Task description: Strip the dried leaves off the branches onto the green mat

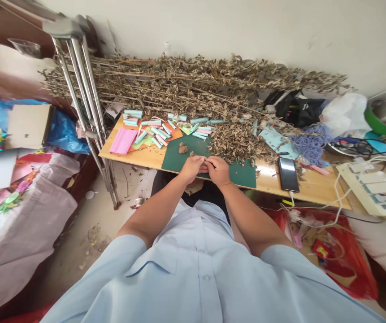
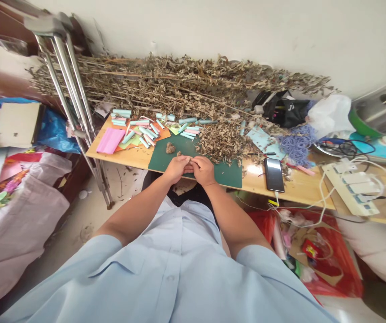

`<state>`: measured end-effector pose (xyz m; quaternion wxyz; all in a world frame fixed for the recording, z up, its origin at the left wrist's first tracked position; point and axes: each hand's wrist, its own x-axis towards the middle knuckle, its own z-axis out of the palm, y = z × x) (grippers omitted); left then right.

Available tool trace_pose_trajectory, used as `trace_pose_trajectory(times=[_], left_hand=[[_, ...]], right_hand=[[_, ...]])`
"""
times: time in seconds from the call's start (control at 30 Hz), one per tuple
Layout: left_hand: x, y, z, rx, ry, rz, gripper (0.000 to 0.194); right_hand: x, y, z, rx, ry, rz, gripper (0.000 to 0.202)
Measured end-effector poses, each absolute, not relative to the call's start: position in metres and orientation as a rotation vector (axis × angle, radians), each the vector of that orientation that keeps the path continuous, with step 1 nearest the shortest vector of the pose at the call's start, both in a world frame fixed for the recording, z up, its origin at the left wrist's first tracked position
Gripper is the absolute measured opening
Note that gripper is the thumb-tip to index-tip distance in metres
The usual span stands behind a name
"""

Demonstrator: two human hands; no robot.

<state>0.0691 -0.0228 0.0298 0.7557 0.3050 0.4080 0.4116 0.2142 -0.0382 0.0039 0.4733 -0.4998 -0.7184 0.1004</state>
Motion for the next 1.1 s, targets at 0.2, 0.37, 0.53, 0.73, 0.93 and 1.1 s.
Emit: trace_pose_trajectory(times=[0.2,0.37,0.53,0.73,0.93,1.1], left_hand=[[0.068,-0.024,0.031,0.675,0.873,0.88,0.012],[0.07,-0.023,0.032,0.649,0.894,0.925,0.018],[0.073,-0.022,0.033,0.65,0.962,0.917,0.019],[0.076,-0.022,0.032,0.715,1.009,0.894,0.028],[0.067,-0.023,0.033,0.71,0.879,0.853,0.03],[0.065,-0.023,0.032,0.673,0.829,0.854,0.029]], right_hand=[[0.214,-0.037,0.007,-1.247,-1.724,0.352,0.018],[0.215,-0.039,0.009,-1.17,-1.714,0.381,0.019],[0.217,-0.04,0.006,-1.152,-1.737,0.346,0.018],[0.215,-0.04,0.005,-1.193,-1.692,0.33,0.016],[0.215,-0.039,0.008,-1.352,-1.633,0.438,0.017],[0.216,-0.038,0.011,-1.355,-1.576,0.49,0.014]])
